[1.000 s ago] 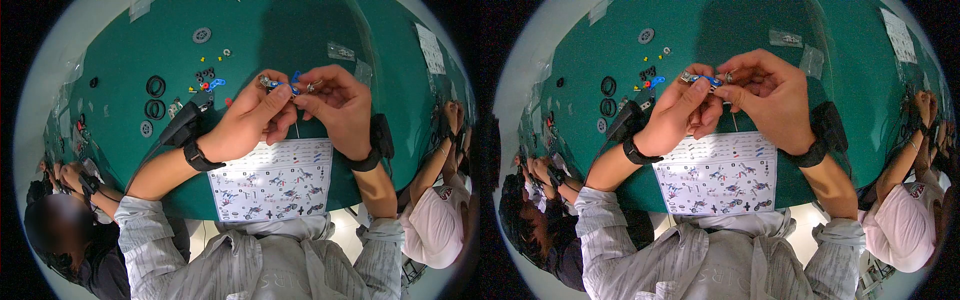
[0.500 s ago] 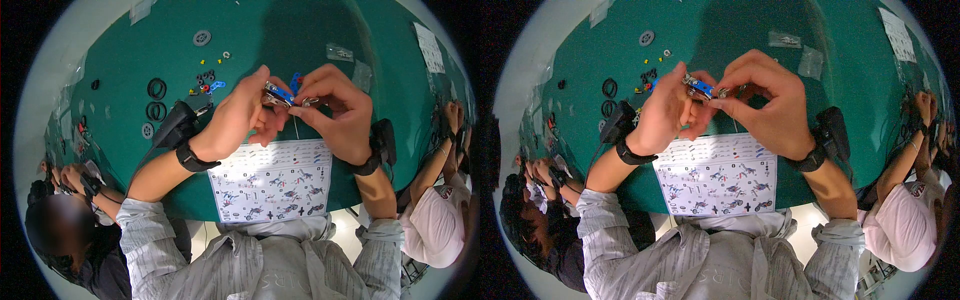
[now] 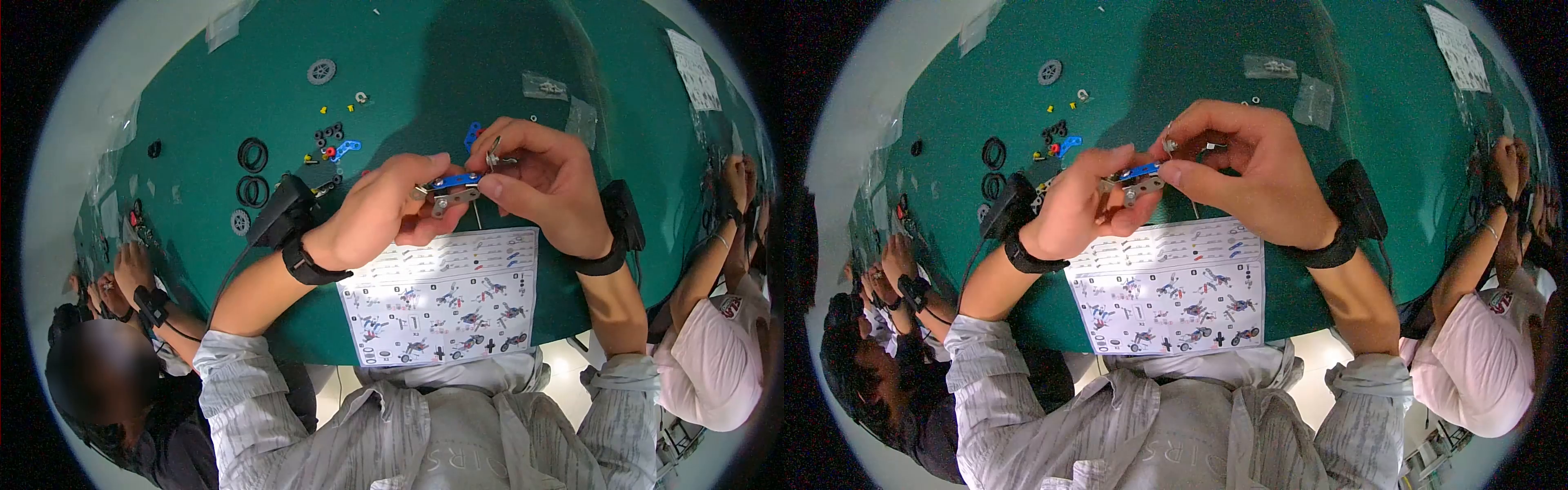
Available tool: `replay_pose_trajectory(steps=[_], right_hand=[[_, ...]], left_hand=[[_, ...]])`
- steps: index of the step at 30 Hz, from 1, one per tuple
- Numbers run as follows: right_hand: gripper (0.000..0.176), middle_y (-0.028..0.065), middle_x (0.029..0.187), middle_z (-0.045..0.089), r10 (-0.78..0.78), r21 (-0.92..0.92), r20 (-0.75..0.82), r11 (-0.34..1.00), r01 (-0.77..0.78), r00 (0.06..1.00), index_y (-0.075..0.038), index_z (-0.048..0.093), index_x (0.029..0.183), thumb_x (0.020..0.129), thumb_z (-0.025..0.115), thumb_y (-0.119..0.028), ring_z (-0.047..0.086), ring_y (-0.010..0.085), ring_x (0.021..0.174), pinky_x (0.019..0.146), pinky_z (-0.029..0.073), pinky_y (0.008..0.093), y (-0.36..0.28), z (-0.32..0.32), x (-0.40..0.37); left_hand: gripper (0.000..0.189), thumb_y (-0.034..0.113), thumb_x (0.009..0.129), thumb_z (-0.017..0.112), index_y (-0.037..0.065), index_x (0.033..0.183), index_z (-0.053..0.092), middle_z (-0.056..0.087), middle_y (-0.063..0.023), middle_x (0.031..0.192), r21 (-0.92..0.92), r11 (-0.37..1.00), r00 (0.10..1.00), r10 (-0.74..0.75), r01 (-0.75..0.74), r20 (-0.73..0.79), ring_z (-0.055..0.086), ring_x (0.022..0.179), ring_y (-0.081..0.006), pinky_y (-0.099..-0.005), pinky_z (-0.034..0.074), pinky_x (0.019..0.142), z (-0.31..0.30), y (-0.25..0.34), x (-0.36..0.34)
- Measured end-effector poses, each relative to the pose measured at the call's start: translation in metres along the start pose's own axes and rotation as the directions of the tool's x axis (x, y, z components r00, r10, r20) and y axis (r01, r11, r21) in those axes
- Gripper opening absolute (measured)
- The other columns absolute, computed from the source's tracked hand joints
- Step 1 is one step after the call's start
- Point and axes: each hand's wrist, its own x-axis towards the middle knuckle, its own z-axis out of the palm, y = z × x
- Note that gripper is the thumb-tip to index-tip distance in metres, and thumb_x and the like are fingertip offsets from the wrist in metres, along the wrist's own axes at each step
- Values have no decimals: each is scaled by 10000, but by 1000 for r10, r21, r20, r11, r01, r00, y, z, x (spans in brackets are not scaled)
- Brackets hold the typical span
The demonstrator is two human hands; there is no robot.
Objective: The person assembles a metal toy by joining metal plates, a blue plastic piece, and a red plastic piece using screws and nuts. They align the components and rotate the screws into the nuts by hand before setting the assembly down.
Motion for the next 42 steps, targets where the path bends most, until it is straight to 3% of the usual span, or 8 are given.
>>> replay_pose_trajectory(steps=[4,7,14,23,28,33,37,42], right_hand=[[209,82,1042,705,3,-22,-29,1000,-4,1000,19,658,1081,906,722,-76,641,91,917,766,537,218,-1,0,0],[216,82,1044,708,4,2,-37,1000,-4,999,17,661,1080,905,731,-89,643,87,895,739,534,212,1,1,0],[255,69,1020,719,18,-36,-73,999,-20,997,10,665,1109,899,746,-110,635,64,805,595,492,195,6,0,2],[254,47,953,703,27,-135,-125,990,-44,992,-8,671,1130,915,720,-133,629,70,778,593,489,207,4,0,3],[276,67,1010,685,-95,-299,-288,954,5,953,-26,644,1163,959,641,-211,621,105,783,613,494,245,-27,-10,-10],[308,86,1081,678,-350,-556,-233,813,171,907,-18,629,1191,973,611,-236,628,138,848,697,502,284,-89,-38,-69],[314,95,1114,675,-631,-626,22,596,503,775,-6,630,1196,971,608,-223,634,153,897,773,504,308,-144,-46,-131],[322,106,1155,671,-856,-400,295,293,869,424,10,631,1204,967,603,-207,642,171,959,869,507,337,-196,-26,-188]], left_hand=[[521,442,1026,368,-27,1025,595,442,-5,622,63,998,997,-20,25,-71,319,504,-89,-261,231,474,6,3,1],[504,441,1027,356,2,911,575,376,26,577,36,999,1000,-20,20,-16,274,469,-75,-256,195,455,6,5,-1],[438,360,1028,379,-1,864,567,338,25,571,-14,999,999,43,-43,-27,266,483,-72,-261,202,469,9,8,-1],[409,380,1035,343,30,909,514,363,22,557,85,993,994,89,-83,-64,264,447,-61,-250,177,433,14,7,2],[383,358,1036,342,38,911,511,407,14,564,119,985,991,129,-124,-39,298,433,-52,-240,197,423,13,9,2],[388,362,1048,335,37,951,524,536,-31,670,152,979,989,146,-138,-39,358,449,-54,-221,231,426,10,12,5],[420,361,1056,329,21,961,556,582,-64,749,196,961,975,211,-195,-64,423,519,-84,-220,306,487,9,11,6],[435,424,1049,340,45,950,527,577,-68,744,233,942,939,287,-241,-191,460,535,-99,-239,284,467,-1,5,9]])
